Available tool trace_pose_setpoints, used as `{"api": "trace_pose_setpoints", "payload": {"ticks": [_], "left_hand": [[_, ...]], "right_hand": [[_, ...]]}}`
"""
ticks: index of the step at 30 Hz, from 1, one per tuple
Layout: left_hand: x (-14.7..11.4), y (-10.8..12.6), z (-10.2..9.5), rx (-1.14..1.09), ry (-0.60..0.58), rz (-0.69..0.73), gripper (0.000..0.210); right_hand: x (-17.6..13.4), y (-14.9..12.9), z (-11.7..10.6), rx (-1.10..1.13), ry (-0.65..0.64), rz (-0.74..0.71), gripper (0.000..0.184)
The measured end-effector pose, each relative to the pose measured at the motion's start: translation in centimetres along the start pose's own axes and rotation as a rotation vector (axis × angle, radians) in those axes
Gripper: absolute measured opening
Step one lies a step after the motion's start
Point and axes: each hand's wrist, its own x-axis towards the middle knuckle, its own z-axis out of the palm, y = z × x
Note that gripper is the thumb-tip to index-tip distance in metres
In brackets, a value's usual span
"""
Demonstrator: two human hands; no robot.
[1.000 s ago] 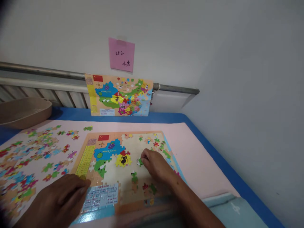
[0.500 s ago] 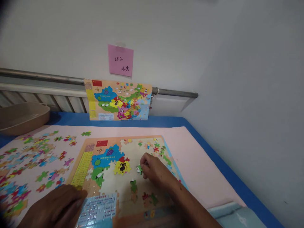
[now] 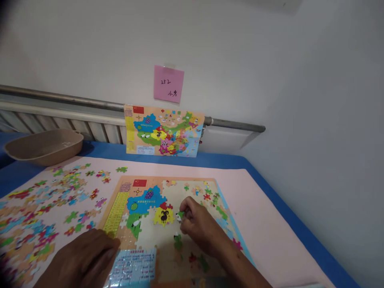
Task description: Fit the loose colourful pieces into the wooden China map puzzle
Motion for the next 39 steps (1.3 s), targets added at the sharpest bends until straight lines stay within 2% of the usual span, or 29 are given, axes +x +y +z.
{"api": "trace_pose_setpoints", "payload": {"ticks": [4, 8, 14, 22, 27, 34, 39], "left_hand": [[0.6, 0.5, -0.5, -0.017, 0.001, -0.023, 0.022], [1.3, 1.2, -1.2, -0.047, -0.004, -0.075, 0.028], [1.0, 0.9, -1.0, -0.1, -0.015, -0.13, 0.023], [1.2, 0.8, -1.0, -0.09, -0.01, -0.132, 0.026], [1.1, 0.9, -0.9, -0.066, -0.022, -0.121, 0.025], [0.9, 1.0, -1.1, -0.055, -0.03, -0.118, 0.025], [0.8, 1.1, -1.0, -0.053, -0.071, -0.132, 0.024]], "right_hand": [[0.3, -0.2, 0.6, -0.017, 0.012, -0.046, 0.015], [0.7, -1.6, 1.1, 0.007, -0.006, -0.045, 0.017], [2.1, -3.2, 2.3, 0.007, -0.078, -0.055, 0.018], [3.4, -3.1, 4.5, -0.079, -0.069, -0.098, 0.039], [3.6, -3.1, 5.2, -0.053, -0.058, -0.106, 0.037], [3.3, -3.3, 5.5, 0.006, -0.079, -0.063, 0.021], [3.2, -3.1, 5.6, -0.061, -0.09, -0.108, 0.032]]}}
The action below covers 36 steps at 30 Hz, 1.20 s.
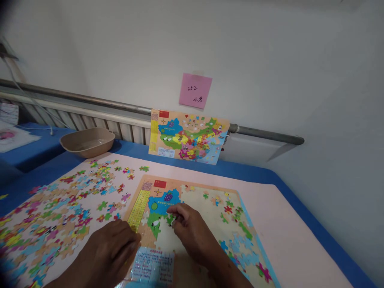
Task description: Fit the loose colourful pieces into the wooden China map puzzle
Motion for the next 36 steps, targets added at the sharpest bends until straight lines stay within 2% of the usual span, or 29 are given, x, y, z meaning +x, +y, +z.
{"api": "trace_pose_setpoints", "payload": {"ticks": [2, 10, 14, 19, 24, 30, 36], "left_hand": [[0.0, 0.0, 0.1, -0.006, -0.007, -0.004, 0.024], [0.2, 0.2, -0.1, -0.001, 0.024, 0.008, 0.027], [0.3, 0.3, -0.1, 0.01, 0.04, 0.009, 0.027], [0.1, 0.2, 0.2, 0.007, 0.015, -0.018, 0.027], [0.0, 0.1, 0.1, -0.032, -0.008, -0.043, 0.026], [0.2, 0.3, -0.1, -0.029, -0.003, -0.044, 0.027], [0.0, 0.1, 0.2, -0.049, -0.022, -0.057, 0.027]], "right_hand": [[0.0, 0.1, 0.0, -0.008, -0.009, -0.008, 0.034], [0.0, -0.4, 0.1, 0.045, 0.005, 0.036, 0.015], [0.1, -0.2, 0.1, 0.048, 0.007, 0.019, 0.019], [0.4, 0.0, 0.2, -0.087, 0.036, -0.029, 0.025], [0.6, -0.7, 0.6, -0.141, 0.005, -0.106, 0.028], [0.6, -1.2, 0.9, -0.084, -0.012, -0.037, 0.016], [0.6, -1.0, 0.8, -0.117, -0.007, -0.046, 0.018]]}}
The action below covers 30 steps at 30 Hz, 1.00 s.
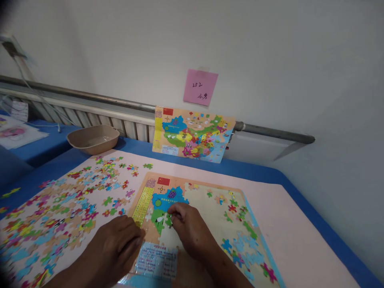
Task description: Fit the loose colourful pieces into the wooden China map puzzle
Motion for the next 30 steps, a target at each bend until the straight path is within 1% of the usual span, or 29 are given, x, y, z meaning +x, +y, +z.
{"api": "trace_pose_setpoints", "payload": {"ticks": [4, 9, 13, 17, 20, 25, 30], "left_hand": [[-0.1, -0.1, 0.2, -0.001, 0.012, 0.005, 0.026], [-0.2, -0.2, 0.3, 0.003, 0.009, -0.003, 0.025], [-0.2, -0.1, 0.2, 0.005, -0.005, -0.014, 0.026], [-0.1, -0.1, 0.2, 0.002, 0.005, -0.013, 0.027], [0.0, 0.0, 0.1, -0.002, 0.018, -0.004, 0.027], [0.0, 0.0, 0.1, 0.003, -0.006, -0.018, 0.027], [-0.1, 0.1, 0.2, -0.01, 0.007, -0.018, 0.025]], "right_hand": [[0.0, 0.1, 0.1, -0.007, -0.001, -0.029, 0.019], [0.1, 0.1, 0.3, 0.02, 0.013, -0.024, 0.019], [0.1, 0.2, 0.3, 0.001, 0.034, -0.066, 0.018], [0.0, 0.2, 0.5, -0.012, 0.046, -0.086, 0.017], [-0.2, 0.2, 0.9, -0.001, 0.047, -0.074, 0.017], [-0.3, 0.1, 1.9, 0.039, 0.049, -0.099, 0.013], [-0.7, -0.4, 2.4, 0.074, 0.044, -0.101, 0.013]]}}
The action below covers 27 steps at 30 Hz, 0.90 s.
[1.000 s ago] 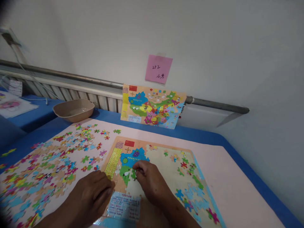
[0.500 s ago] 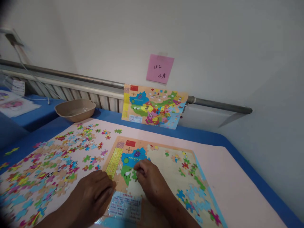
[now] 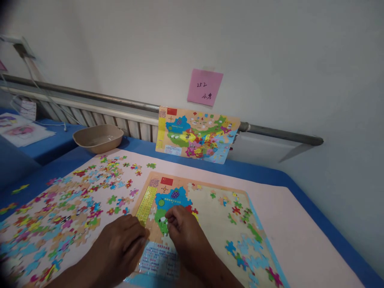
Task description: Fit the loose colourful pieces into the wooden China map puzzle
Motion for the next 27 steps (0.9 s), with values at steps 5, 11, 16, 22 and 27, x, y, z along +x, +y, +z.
{"api": "trace_pose_setpoints", "payload": {"ticks": [5, 11, 16, 22, 27], "left_hand": [[-0.1, -0.1, 0.2, -0.01, -0.003, -0.005, 0.026], [0.2, 0.0, 0.0, -0.03, 0.034, 0.009, 0.023], [0.3, 0.7, -0.4, -0.249, 0.055, -0.144, 0.017], [0.5, 1.1, -0.2, -0.491, 0.001, -0.334, 0.016], [0.6, 1.2, -0.1, -0.583, -0.017, -0.394, 0.014]], "right_hand": [[-0.2, -0.3, 0.0, 0.015, -0.004, 0.004, 0.015], [-0.3, -0.8, 0.1, 0.04, -0.006, -0.033, 0.019], [-0.7, -1.6, 0.6, 0.055, -0.067, -0.099, 0.022], [-1.3, -2.0, 1.1, 0.131, -0.098, -0.098, 0.018], [-1.4, -2.4, 1.0, 0.172, -0.138, -0.056, 0.021]]}}
